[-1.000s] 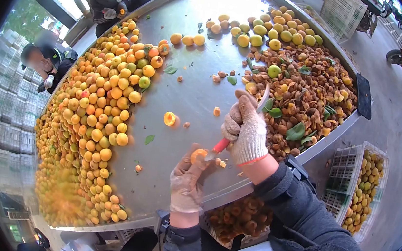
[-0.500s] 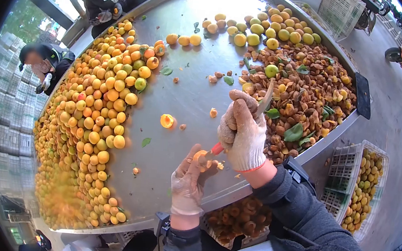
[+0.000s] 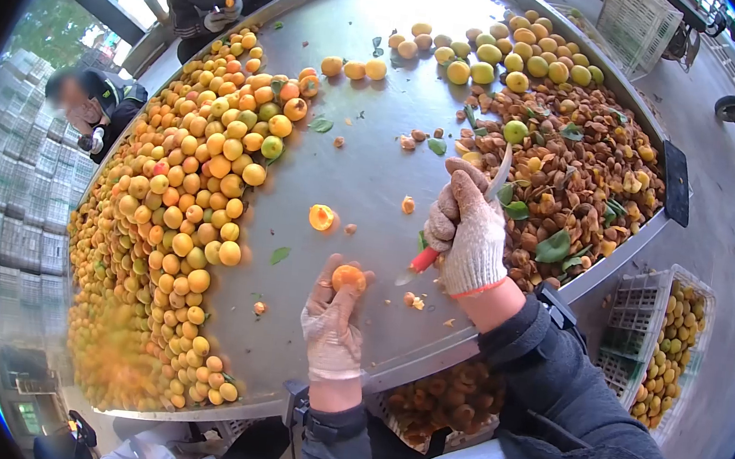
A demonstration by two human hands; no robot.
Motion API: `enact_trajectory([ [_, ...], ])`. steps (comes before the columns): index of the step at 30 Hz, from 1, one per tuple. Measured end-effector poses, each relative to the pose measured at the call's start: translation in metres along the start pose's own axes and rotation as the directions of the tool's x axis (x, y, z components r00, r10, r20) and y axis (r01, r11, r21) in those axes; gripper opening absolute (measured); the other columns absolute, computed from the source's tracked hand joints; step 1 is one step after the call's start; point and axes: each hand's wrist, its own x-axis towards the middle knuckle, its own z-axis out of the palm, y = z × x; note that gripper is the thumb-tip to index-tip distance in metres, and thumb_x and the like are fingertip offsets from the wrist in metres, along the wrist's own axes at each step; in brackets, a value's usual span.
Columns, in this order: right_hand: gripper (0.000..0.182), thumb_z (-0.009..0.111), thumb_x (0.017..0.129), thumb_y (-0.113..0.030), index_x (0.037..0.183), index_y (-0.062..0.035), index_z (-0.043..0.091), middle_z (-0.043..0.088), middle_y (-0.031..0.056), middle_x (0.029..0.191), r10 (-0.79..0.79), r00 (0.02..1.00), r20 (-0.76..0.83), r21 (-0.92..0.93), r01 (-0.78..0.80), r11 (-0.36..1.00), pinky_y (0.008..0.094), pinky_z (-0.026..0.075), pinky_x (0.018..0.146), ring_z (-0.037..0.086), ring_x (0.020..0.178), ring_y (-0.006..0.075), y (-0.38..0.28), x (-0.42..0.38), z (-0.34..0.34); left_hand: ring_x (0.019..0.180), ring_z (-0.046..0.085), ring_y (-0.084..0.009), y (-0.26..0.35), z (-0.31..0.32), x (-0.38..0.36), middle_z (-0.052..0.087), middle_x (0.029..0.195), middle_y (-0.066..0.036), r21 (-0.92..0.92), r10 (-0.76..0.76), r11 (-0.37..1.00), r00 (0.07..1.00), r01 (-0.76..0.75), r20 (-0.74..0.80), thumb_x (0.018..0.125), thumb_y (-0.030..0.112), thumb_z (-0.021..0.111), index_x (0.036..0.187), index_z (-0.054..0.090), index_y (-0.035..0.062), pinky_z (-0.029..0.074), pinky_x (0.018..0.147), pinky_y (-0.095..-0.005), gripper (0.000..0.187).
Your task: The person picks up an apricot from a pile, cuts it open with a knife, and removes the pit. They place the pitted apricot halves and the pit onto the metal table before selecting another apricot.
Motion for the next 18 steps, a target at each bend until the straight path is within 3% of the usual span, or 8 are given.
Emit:
enact_trajectory([
  [2,0.019,0.053,0.095,-0.013,0.112,-0.0059,0.056,0.044,-0.0022,0.062,-0.057,0.998,-0.005,-0.110,0.056,0.992,0.0218,0.029,0.036,0.036,0.041,0.0065,-0.003,-0.008,0.007,0.100,0.064,-0.0279,0.000,-0.007,0.006,0.061,0.107,-0.015,0.283,0.230,0.935,0.973,-0.212,-0.032,0.085,-0.010,0.059,0.121,0.053,-0.0002,0.056,0.085,-0.0328,0.038],
  [4,0.017,0.055,0.091,-0.008,0.106,-0.0028,0.061,0.050,-0.0005,0.061,-0.029,0.994,0.103,-0.446,0.072,0.892,0.0218,0.031,0.036,0.040,0.039,0.0066,0.000,-0.021,0.013,0.100,0.063,-0.0267,0.002,-0.011,0.007,0.061,0.108,-0.015,0.199,0.188,0.963,0.982,-0.180,-0.020,0.084,-0.011,0.058,0.117,0.054,-0.0003,0.055,0.087,-0.0331,0.035],
  [6,0.016,0.056,0.090,-0.007,0.104,-0.0021,0.062,0.052,0.0000,0.061,-0.005,0.990,0.143,-0.471,0.073,0.879,0.0219,0.032,0.035,0.041,0.038,0.0069,0.005,-0.028,0.017,0.099,0.063,-0.0255,0.000,-0.012,0.010,0.060,0.109,-0.015,0.111,0.146,0.983,0.989,-0.145,-0.008,0.084,-0.012,0.057,0.113,0.054,-0.0005,0.055,0.088,-0.0334,0.032],
  [9,0.016,0.057,0.088,-0.005,0.103,-0.0008,0.062,0.051,-0.0003,0.057,0.045,0.985,0.168,-0.486,0.043,0.873,0.0223,0.032,0.033,0.043,0.037,0.0072,-0.002,-0.025,0.019,0.087,0.064,-0.0210,-0.001,-0.006,0.012,0.063,0.096,-0.012,0.280,0.280,0.928,0.956,-0.246,-0.088,0.084,-0.009,0.060,0.107,0.055,0.0004,0.056,0.076,-0.0290,0.026],
  [11,0.017,0.057,0.088,-0.006,0.104,-0.0004,0.062,0.050,-0.0007,0.056,0.057,0.995,0.079,-0.398,-0.021,0.917,0.0228,0.032,0.032,0.042,0.036,0.0074,-0.007,-0.018,0.019,0.071,0.063,-0.0163,0.011,0.003,0.012,0.061,0.078,-0.007,0.477,0.341,0.853,0.919,-0.214,-0.199,0.084,-0.004,0.063,0.103,0.056,0.0015,0.052,0.061,-0.0240,0.021],
  [15,0.019,0.058,0.088,-0.007,0.105,-0.0003,0.061,0.051,-0.0007,0.057,0.080,0.996,0.048,-0.319,-0.060,0.946,0.0228,0.032,0.032,0.042,0.036,0.0075,-0.014,-0.009,0.015,0.061,0.061,-0.0136,0.044,0.013,0.053,0.057,0.067,-0.004,0.609,0.359,0.789,0.865,-0.080,-0.351,0.086,0.003,0.065,0.098,0.058,0.0025,0.047,0.052,-0.0227,0.014],
  [17,0.018,0.058,0.088,-0.007,0.105,-0.0009,0.061,0.051,-0.0010,0.058,0.104,0.994,0.039,-0.333,-0.085,0.939,0.0224,0.032,0.032,0.041,0.036,0.0072,-0.015,-0.011,0.018,0.055,0.058,-0.0128,0.056,0.025,0.075,0.061,0.076,-0.005,0.883,0.372,0.468,0.897,0.040,-0.238,0.088,0.003,0.061,0.097,0.060,0.0023,0.049,0.055,-0.0246,0.009],
  [18,0.018,0.058,0.088,-0.008,0.105,-0.0015,0.061,0.051,-0.0012,0.059,0.121,0.992,0.039,-0.348,-0.100,0.932,0.0221,0.031,0.033,0.041,0.037,0.0068,-0.016,-0.010,0.021,0.055,0.058,-0.0128,0.054,0.023,0.087,0.061,0.076,-0.005,0.886,0.376,0.463,0.897,0.035,-0.232,0.088,0.003,0.061,0.097,0.060,0.0023,0.049,0.055,-0.0246,0.009],
])
